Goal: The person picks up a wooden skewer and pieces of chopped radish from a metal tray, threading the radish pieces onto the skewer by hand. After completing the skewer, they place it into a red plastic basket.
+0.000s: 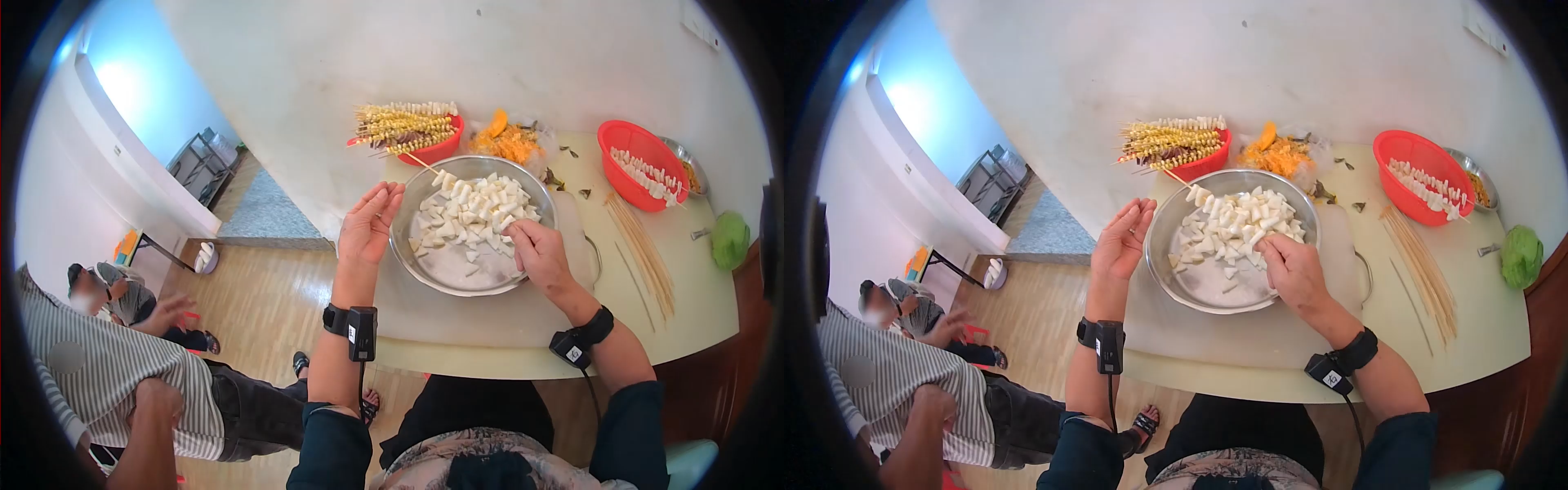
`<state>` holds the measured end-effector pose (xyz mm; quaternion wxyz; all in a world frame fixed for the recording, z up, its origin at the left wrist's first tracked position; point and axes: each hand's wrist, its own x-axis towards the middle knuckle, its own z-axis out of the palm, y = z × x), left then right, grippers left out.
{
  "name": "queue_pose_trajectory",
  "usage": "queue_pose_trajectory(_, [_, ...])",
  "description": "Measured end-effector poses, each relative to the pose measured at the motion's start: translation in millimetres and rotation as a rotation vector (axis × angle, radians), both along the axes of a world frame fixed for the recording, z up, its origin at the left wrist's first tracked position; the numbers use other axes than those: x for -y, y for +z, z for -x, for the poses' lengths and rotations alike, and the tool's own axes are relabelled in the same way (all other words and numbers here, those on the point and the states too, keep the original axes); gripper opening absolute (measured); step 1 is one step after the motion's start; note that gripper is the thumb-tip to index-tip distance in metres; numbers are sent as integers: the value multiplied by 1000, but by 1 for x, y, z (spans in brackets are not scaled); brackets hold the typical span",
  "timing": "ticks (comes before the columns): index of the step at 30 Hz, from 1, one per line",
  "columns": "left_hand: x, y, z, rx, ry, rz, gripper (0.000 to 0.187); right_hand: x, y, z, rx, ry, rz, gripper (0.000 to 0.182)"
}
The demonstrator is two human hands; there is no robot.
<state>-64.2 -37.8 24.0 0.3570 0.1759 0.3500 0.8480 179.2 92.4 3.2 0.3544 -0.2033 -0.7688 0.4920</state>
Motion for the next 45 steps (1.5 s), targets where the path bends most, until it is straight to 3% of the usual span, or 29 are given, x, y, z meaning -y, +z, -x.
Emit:
queue_pose_trajectory(15, [-15,16,2,-122,11,69,20,-1,-3,0,11,-44,-158,18])
queue_pose_trajectory(45, [-14,16,3,-228,-11,108,18,-1,-4,0,14,-51,-224,16])
